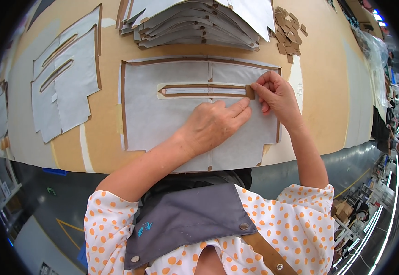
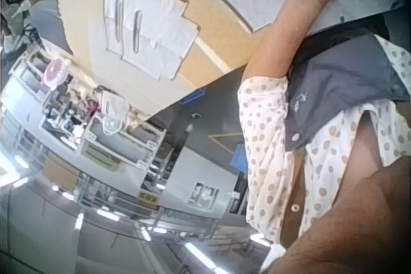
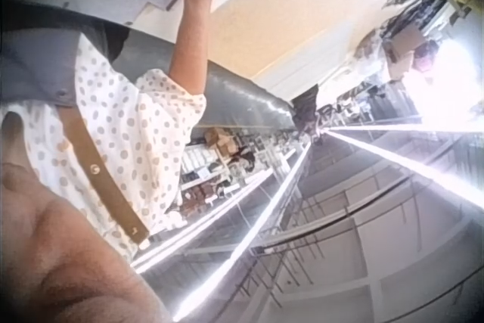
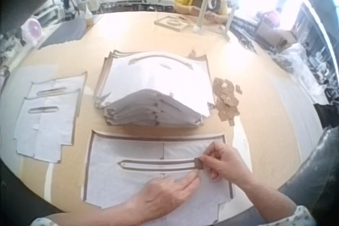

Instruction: Assembling and aligning small leather components onto a larger base panel using adhesive or markings.

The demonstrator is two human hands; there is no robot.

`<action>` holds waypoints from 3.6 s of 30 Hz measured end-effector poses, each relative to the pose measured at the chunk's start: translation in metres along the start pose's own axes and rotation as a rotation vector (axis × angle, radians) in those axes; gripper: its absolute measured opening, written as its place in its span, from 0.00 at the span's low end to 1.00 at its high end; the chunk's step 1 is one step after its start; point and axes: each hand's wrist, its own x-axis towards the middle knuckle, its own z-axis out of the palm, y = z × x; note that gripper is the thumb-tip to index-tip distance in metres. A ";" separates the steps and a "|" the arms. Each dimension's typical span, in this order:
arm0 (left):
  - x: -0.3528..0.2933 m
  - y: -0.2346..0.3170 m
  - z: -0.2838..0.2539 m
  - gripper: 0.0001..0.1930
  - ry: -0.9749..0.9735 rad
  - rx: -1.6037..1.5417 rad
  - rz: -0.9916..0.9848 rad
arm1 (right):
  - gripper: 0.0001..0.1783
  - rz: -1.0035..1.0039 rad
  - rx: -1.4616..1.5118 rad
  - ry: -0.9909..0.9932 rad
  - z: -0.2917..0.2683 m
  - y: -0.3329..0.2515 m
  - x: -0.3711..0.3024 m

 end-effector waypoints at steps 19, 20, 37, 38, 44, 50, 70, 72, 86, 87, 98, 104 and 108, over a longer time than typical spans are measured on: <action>0.066 -0.034 0.006 0.16 0.010 -0.292 -0.444 | 0.28 -0.747 -0.715 0.246 0.022 0.042 -0.047; 0.067 -0.034 0.005 0.18 -0.001 -0.248 -0.438 | 0.28 -0.749 -0.742 0.250 0.023 0.042 -0.050; -0.032 -0.005 -0.064 0.29 0.173 -2.244 -1.146 | 0.13 -0.716 -0.075 0.086 0.071 -0.009 -0.083; -0.036 -0.002 -0.065 0.30 0.165 -2.230 -1.138 | 0.13 -0.718 -0.077 0.078 0.077 -0.013 -0.084; -0.061 0.001 -0.064 0.32 0.114 -2.273 -1.021 | 0.17 -0.785 -0.173 -0.035 0.101 -0.023 -0.090; -0.060 0.010 -0.067 0.33 0.139 -2.190 -1.091 | 0.21 -0.848 -0.486 0.089 0.116 -0.024 -0.093; -0.055 0.018 -0.069 0.34 0.122 -2.083 -1.125 | 0.17 -1.048 -0.581 0.150 0.113 -0.025 -0.086; -0.056 0.017 -0.069 0.34 0.112 -2.080 -1.117 | 0.18 -1.049 -0.591 0.140 0.113 -0.026 -0.084; -0.064 0.014 -0.065 0.32 0.117 -2.073 -1.151 | 0.17 -1.040 -0.642 0.083 0.114 -0.033 -0.084; -0.065 0.013 -0.063 0.31 0.106 -2.063 -1.186 | 0.18 -1.021 -0.653 0.053 0.112 -0.035 -0.085; -0.070 0.013 -0.074 0.19 0.305 -2.024 -1.147 | 0.08 -0.376 0.466 0.050 0.100 -0.035 -0.087; -0.068 0.012 -0.065 0.12 0.509 -1.802 -1.122 | 0.08 -0.214 0.766 -0.078 0.125 -0.029 -0.082; -0.072 0.001 -0.069 0.10 0.502 -1.699 -1.157 | 0.08 -0.212 0.713 -0.134 0.131 -0.030 -0.078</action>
